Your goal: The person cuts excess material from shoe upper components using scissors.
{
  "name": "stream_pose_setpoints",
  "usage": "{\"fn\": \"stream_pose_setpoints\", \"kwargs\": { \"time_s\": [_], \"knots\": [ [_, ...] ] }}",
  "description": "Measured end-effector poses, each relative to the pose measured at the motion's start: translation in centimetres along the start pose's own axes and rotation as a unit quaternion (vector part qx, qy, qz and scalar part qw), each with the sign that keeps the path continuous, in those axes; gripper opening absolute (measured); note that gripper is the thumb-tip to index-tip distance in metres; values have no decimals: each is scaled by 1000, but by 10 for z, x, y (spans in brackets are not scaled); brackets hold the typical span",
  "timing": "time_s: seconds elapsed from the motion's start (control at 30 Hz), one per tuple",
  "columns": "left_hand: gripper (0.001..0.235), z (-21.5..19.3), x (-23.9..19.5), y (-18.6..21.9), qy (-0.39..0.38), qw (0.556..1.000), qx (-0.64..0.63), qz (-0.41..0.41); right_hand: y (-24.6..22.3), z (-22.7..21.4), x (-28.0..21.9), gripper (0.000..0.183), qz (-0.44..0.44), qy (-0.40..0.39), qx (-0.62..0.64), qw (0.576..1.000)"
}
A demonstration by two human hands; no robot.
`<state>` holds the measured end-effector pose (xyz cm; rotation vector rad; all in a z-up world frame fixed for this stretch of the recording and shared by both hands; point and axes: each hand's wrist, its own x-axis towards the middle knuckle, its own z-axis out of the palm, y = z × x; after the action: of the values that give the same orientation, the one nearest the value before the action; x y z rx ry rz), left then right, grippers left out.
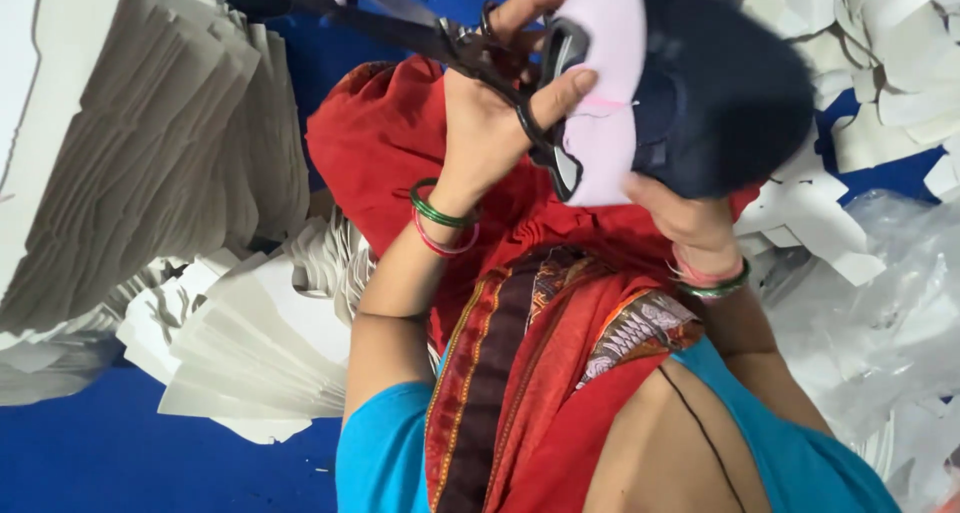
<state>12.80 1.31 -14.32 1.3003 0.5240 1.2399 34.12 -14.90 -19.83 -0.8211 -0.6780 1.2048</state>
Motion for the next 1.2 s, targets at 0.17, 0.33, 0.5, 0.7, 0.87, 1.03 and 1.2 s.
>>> {"fn": "stream_pose_setpoints", "kwargs": {
  "time_s": [0.17, 0.33, 0.5, 0.7, 0.87, 1.03, 1.2],
  "knots": [
    [55, -12, -5, -4, 4, 999, -21, -42, -19, 53, 12, 46, 14, 5, -147, 989],
    [60, -39, -20, 35, -13, 960, 274, -62, -34, 66, 10, 36, -20, 76, -152, 985],
    [59, -25, -44, 36, 31, 842, 538, -18, -29, 52, 10, 40, -210, 17, -500, 840],
    [44, 15, -36, 19, 42, 983, -70, -166, -1, 59, 15, 38, -15, -95, -428, 899],
    [26, 3, -29, 2, -50, 989, 119, -69, 6, 27, 27, 36, -24, -95, -490, 866],
    [28, -13, -19, -7, -239, 956, 159, -54, 18, -37, 49, 35, -30, -99, -547, 831],
    [44, -29, -4, -3, -311, 919, 241, -14, 17, -93, 54, 36, -31, -85, -611, 787]
  ]
}}
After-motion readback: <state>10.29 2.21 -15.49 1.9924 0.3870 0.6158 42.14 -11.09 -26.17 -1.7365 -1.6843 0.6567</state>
